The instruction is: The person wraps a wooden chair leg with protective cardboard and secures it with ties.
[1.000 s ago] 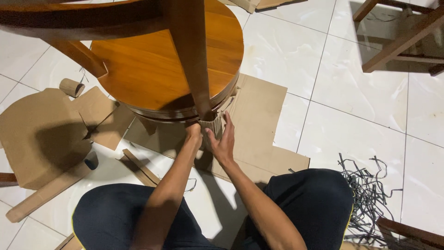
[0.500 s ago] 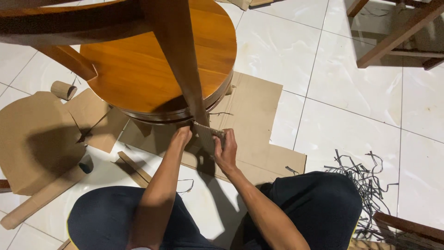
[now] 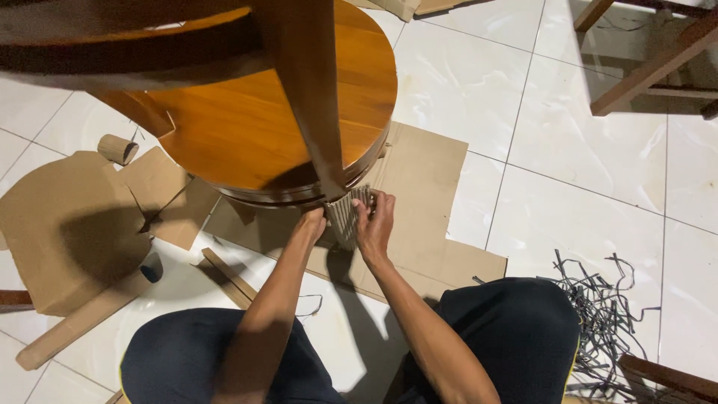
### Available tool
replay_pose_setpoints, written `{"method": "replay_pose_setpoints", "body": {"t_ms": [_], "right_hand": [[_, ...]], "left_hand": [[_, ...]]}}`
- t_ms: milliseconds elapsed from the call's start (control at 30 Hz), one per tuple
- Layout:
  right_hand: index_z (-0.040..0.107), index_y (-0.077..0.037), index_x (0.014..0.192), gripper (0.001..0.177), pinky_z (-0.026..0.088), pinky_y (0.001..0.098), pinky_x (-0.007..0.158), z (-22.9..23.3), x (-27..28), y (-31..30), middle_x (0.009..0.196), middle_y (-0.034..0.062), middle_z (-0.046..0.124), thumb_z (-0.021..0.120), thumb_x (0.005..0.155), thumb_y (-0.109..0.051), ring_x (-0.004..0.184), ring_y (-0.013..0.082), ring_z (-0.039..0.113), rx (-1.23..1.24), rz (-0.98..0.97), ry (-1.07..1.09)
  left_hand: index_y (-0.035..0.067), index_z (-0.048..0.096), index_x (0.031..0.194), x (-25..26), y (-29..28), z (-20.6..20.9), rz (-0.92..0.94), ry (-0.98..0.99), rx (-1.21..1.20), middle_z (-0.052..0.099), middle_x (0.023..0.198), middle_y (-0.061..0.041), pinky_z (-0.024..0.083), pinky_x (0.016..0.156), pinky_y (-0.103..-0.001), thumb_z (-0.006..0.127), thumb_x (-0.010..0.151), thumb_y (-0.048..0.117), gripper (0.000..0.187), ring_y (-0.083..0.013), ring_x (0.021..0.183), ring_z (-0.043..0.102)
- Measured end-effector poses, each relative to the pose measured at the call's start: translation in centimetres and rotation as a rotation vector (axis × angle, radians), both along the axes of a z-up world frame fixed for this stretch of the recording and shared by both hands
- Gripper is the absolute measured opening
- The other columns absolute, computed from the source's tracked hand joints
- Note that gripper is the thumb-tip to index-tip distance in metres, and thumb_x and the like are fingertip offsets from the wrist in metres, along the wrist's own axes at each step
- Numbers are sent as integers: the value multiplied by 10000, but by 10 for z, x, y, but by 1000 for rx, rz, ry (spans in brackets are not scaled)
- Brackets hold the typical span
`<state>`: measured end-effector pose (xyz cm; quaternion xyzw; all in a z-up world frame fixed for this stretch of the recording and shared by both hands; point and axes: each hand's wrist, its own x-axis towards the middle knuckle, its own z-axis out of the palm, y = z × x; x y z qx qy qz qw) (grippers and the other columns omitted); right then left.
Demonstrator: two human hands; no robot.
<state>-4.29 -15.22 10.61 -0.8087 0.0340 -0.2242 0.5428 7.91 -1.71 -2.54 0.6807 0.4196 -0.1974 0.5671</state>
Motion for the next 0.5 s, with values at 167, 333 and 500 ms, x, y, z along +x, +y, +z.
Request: {"method": "replay_pose_setpoints", "body": {"t_ms": [167, 333, 500], "right_hand": [[470, -33, 1284, 365, 584, 368, 812, 0, -4, 16, 996, 151, 685, 662, 990, -134, 875, 277, 702, 247, 2, 56], [640, -69, 1184, 216, 581, 394, 904, 15, -21, 25, 1117, 139, 684, 617, 972, -104, 1071, 323, 687, 154, 39, 25], [495, 8, 1394, 529, 469, 555, 1064, 21, -26, 29, 1360, 244, 515, 698, 947, -191, 1283, 458, 534, 105, 164, 62]], "left_hand": [[-15, 470, 1469, -49, 37, -41, -60, -616, -655, 416, 1597, -146, 298, 1201, -337, 521, 973, 379, 635, -268, 1432, 408], [190, 475, 1544, -19, 23, -45, -133, 45, 4, 516, 1547, -35, 279, 1231, -513, 519, 833, 827, 955, -274, 1445, 442], [133, 703, 1144, 22, 50, -137, 103, -151, -96, 672, 1190, -159, 481, 1007, -532, 606, 854, 776, 712, -308, 1083, 632]]}}
